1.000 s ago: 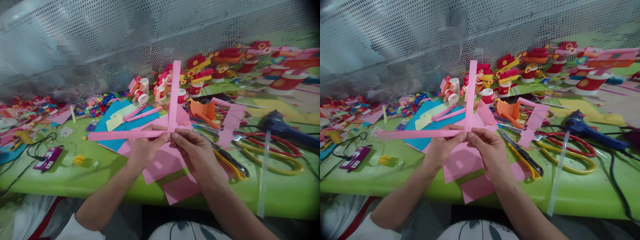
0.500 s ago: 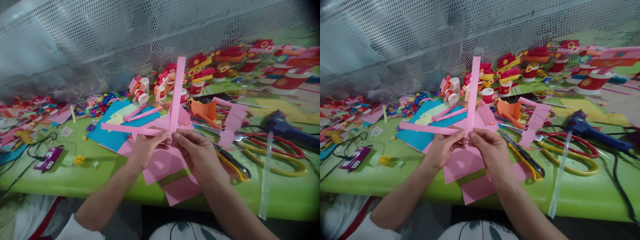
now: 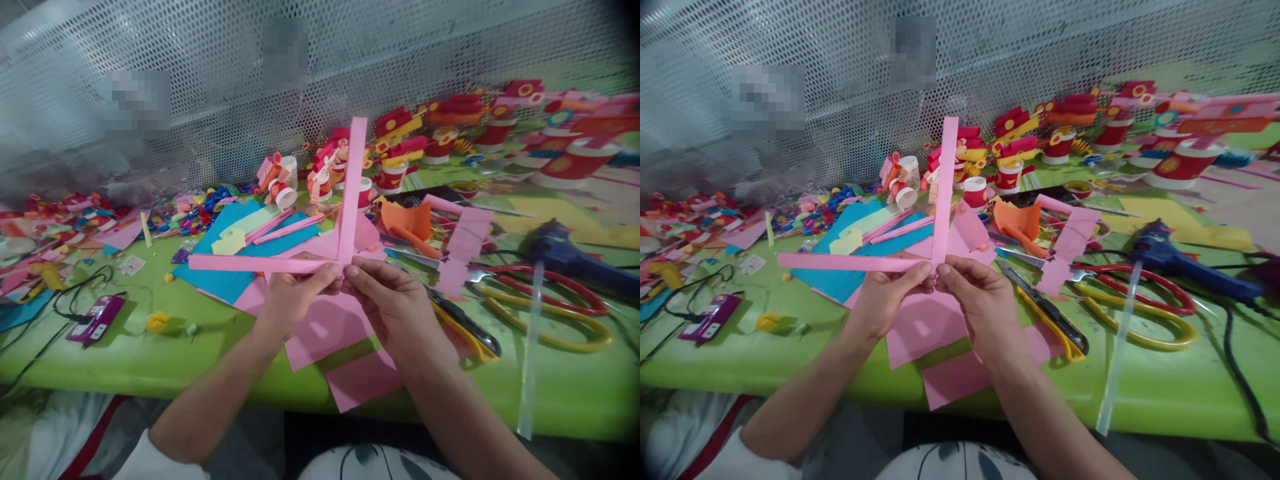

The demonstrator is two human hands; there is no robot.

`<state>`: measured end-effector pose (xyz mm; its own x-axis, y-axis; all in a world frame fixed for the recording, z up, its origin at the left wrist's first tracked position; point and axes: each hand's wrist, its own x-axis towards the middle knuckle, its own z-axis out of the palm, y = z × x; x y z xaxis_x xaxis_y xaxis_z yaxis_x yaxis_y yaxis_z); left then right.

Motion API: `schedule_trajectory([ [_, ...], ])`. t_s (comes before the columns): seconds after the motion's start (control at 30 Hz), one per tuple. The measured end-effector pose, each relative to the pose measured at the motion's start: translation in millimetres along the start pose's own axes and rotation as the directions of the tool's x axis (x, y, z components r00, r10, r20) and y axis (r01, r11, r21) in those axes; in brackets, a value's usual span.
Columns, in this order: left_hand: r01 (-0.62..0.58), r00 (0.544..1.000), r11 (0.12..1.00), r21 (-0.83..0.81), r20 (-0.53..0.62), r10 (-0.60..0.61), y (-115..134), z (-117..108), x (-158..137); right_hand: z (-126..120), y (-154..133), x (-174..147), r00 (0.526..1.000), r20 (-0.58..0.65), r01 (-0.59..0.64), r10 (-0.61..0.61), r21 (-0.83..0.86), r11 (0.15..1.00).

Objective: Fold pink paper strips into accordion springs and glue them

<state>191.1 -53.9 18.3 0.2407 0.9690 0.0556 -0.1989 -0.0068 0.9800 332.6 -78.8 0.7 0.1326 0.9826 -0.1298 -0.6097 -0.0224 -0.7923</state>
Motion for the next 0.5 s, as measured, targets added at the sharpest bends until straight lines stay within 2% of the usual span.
schedule_trajectory([
  [0.33, -0.004, 1.000, 1.000, 0.006, 0.004, 0.004, 1.7, 1.1, -0.7, 0.5, 0.0, -1.2, 1.000, -0.003, -0.002, 0.002, -0.005, 1.000],
  [0.5, 0.052, 0.998, 0.995, -0.081, 0.037, -0.049, -0.7, -1.4, 0.4, -2.5, 1.2, -1.0, 1.000, 0.016, 0.017, -0.016, -0.035, 0.999],
])
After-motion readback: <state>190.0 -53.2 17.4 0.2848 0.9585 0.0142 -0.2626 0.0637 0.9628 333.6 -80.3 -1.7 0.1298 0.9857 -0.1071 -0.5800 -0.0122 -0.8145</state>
